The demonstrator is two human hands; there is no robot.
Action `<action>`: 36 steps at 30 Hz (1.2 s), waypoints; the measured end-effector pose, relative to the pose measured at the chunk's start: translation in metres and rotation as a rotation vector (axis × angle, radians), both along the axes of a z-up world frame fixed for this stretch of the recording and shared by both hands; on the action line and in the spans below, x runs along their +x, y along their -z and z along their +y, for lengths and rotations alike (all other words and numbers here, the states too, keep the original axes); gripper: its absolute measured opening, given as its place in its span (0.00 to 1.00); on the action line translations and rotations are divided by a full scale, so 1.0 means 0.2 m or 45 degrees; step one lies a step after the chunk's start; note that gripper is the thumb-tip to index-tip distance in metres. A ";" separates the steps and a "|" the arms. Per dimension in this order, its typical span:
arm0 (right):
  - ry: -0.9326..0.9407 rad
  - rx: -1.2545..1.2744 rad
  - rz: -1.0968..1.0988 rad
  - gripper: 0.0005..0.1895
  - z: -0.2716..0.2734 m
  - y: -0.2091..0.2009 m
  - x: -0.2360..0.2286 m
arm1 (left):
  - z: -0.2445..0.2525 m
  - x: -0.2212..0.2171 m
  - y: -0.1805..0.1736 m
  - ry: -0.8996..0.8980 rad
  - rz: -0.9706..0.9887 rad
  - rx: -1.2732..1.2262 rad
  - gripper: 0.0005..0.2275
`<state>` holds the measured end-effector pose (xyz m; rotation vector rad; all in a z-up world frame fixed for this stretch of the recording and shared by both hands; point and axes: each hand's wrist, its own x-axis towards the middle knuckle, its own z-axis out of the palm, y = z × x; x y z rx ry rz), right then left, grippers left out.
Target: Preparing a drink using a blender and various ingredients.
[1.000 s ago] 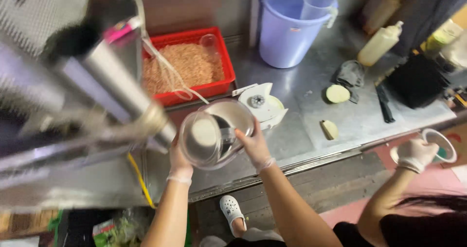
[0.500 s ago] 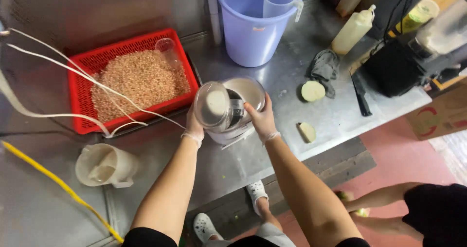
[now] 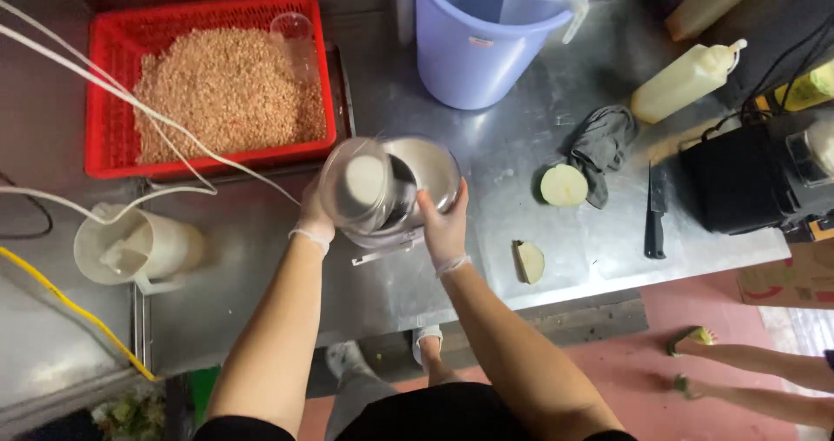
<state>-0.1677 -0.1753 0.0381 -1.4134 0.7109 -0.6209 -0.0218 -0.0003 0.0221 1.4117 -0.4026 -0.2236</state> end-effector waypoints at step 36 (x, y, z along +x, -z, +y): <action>-1.067 1.051 0.598 0.20 -0.55 -0.74 0.08 | -0.24 -0.37 -0.81 -0.397 0.046 -0.226 0.18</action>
